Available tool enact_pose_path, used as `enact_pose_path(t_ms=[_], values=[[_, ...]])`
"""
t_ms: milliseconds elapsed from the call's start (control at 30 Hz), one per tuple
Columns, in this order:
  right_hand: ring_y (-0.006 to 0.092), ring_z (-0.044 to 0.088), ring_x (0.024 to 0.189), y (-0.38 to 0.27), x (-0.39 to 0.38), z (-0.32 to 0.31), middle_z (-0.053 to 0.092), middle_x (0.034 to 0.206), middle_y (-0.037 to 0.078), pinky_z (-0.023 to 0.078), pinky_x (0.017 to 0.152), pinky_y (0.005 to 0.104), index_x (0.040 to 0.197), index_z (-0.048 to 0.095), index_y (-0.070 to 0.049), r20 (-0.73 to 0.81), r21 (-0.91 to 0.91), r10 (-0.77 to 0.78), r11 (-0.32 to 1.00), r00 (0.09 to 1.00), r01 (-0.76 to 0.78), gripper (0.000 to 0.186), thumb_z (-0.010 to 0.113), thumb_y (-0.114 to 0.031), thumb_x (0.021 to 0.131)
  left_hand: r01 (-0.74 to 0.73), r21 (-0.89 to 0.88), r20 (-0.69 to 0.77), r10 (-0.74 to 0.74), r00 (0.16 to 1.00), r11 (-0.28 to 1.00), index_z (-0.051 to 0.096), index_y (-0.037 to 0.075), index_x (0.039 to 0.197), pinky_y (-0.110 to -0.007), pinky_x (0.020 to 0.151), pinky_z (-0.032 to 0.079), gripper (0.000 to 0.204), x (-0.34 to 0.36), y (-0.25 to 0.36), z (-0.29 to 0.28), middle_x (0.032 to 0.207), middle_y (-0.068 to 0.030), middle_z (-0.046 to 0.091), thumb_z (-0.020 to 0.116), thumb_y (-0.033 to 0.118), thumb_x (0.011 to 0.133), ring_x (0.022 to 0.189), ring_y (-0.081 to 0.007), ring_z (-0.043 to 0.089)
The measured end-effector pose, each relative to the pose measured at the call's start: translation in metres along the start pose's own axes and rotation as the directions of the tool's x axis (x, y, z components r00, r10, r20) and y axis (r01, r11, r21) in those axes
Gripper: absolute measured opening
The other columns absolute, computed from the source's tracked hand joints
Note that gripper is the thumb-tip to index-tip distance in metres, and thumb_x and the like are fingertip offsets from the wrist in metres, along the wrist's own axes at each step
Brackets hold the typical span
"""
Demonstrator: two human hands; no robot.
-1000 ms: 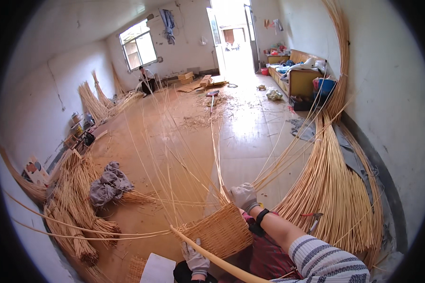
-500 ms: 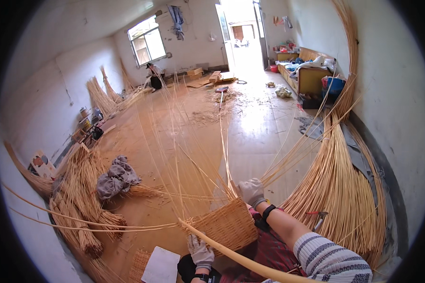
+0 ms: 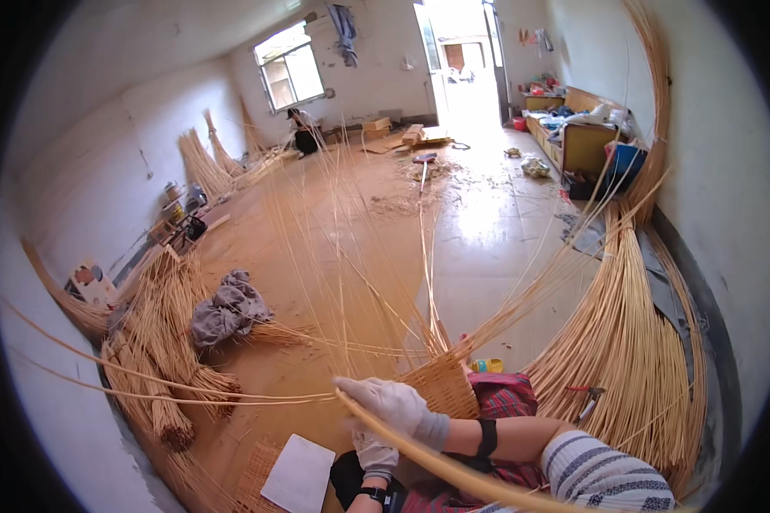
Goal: Weaving a rectangular basket using long wooden or reed strips.
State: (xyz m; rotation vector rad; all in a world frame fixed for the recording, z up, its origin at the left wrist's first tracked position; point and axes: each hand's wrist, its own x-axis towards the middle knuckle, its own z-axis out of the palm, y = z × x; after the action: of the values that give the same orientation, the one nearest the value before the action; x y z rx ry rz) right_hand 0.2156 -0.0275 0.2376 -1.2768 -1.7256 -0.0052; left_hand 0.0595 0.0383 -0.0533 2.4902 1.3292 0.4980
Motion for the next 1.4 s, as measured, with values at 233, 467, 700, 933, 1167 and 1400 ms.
enact_pose_path(t_ms=[233,467,700,933,1167,1400], values=[[0.0406,0.069,0.078,0.018,0.045,0.018,0.068,0.089,0.018,0.057,0.064,0.0457,0.107,0.063,-0.011,-0.032,0.085,0.081,0.993,0.996,-0.078,0.013,0.061,-0.021,0.098,-0.038,0.139,0.048,0.032,0.998,0.990,0.048,0.027,0.155,-0.054,0.127,0.011,0.072,-0.005,0.009,-0.026,0.169,-0.0186,0.023,0.065,0.053,0.090,0.158,-0.0362,0.015],[0.0216,0.071,0.066,0.075,0.070,-0.001,0.072,0.084,0.011,0.058,0.058,0.0353,0.098,0.064,-0.003,0.122,0.671,0.580,0.550,0.805,-0.497,0.033,0.049,-0.030,0.110,-0.077,0.194,0.021,0.074,0.997,0.978,0.042,0.027,0.158,-0.054,0.127,0.012,0.073,-0.002,0.027,-0.042,0.170,-0.0201,0.020,0.065,0.049,0.092,0.158,-0.0369,0.014],[0.0166,0.071,0.078,0.037,-0.012,-0.009,0.073,0.094,0.011,0.058,0.069,0.0293,0.101,0.066,-0.002,0.031,0.483,0.375,0.806,0.927,-0.342,0.034,0.049,-0.030,0.110,-0.118,-0.308,-0.174,0.066,0.982,0.944,0.049,0.014,0.151,-0.046,0.124,0.029,0.063,-0.008,0.014,-0.055,0.160,-0.0168,0.042,0.068,0.019,0.092,0.150,-0.0333,0.036],[0.0294,0.073,0.094,-0.012,-0.083,-0.012,0.074,0.101,0.017,0.057,0.085,0.0378,0.100,0.069,0.000,-0.062,0.288,0.200,0.942,0.978,-0.175,0.033,0.052,-0.028,0.107,-0.066,-0.639,-0.091,0.010,0.996,0.766,0.057,0.007,0.141,-0.039,0.116,0.041,0.051,-0.033,-0.008,-0.065,0.140,-0.0165,0.061,0.067,0.002,0.091,0.136,-0.0329,0.055],[0.0286,0.073,0.092,-0.024,-0.077,-0.010,0.074,0.100,0.016,0.057,0.083,0.0359,0.099,0.070,-0.002,-0.040,0.254,0.182,0.953,0.982,-0.166,0.017,0.058,-0.015,0.101,0.213,-0.747,-0.059,-0.382,0.922,0.630,0.062,0.004,0.126,-0.037,0.088,0.056,0.032,-0.015,-0.020,-0.078,0.111,-0.0169,0.070,0.068,0.010,0.095,0.100,-0.0296,0.070],[0.0099,0.065,0.090,0.016,0.018,0.033,0.073,0.098,0.007,0.054,0.080,0.0271,0.106,0.069,0.003,0.056,0.578,0.404,0.733,0.913,-0.360,0.015,0.060,-0.008,0.102,0.219,-0.420,-0.123,-0.295,0.948,0.881,0.060,0.002,0.122,-0.048,0.091,0.054,0.036,0.013,-0.010,-0.078,0.113,-0.0232,0.068,0.069,0.022,0.094,0.104,-0.0430,0.066]])
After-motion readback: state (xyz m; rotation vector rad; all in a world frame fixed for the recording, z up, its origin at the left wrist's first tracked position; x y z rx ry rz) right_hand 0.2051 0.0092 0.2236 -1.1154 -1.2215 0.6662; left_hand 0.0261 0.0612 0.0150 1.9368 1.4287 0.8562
